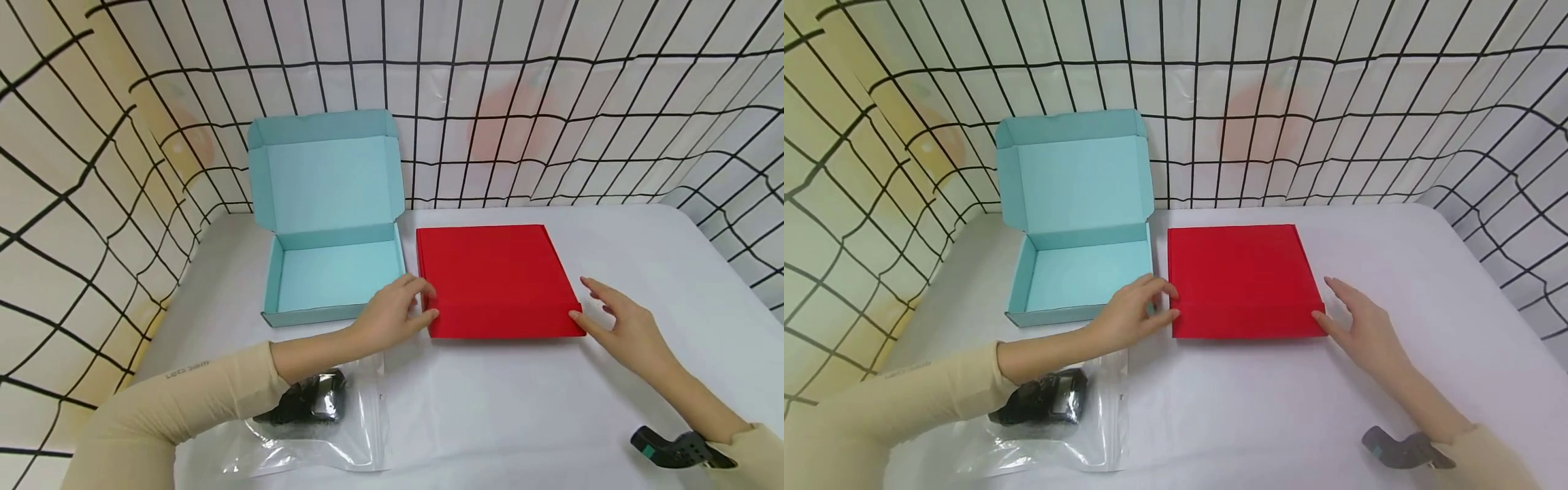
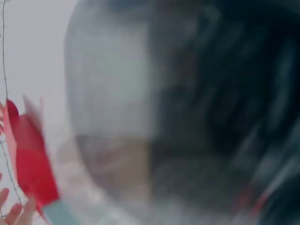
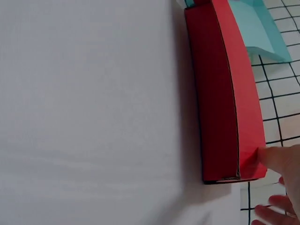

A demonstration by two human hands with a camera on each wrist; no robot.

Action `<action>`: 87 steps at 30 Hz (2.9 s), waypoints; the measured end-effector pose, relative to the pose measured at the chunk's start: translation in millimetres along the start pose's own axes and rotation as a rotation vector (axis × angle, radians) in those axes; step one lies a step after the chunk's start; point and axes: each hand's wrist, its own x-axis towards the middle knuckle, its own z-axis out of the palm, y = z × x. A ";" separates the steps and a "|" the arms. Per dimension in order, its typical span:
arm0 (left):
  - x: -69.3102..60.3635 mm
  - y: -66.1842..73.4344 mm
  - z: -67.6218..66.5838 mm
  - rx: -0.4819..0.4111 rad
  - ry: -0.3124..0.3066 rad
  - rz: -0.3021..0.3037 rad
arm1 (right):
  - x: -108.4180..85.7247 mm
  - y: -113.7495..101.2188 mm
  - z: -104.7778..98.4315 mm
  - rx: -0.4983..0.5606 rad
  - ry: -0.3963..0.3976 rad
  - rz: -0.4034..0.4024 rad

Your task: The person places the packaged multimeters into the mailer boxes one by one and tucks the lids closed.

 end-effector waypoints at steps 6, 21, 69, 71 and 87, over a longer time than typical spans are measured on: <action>28.3 -7.5 -11.8 0.195 -0.098 -0.027 | 10.7 3.2 -4.1 -0.049 -0.041 -0.143; 65.4 2.6 -6.9 -0.535 -0.171 -0.571 | 11.9 13.0 -3.2 -0.056 -0.119 -0.178; 48.7 16.0 22.5 -0.733 -0.001 -0.670 | 28.4 17.2 -2.5 -0.226 -0.134 -0.472; 47.8 16.0 22.3 -0.747 -0.004 -0.661 | 28.3 20.2 0.0 -0.235 -0.080 -0.501; 45.5 17.1 24.0 -0.747 -0.013 -0.628 | 21.8 32.4 18.5 -0.212 0.149 -0.547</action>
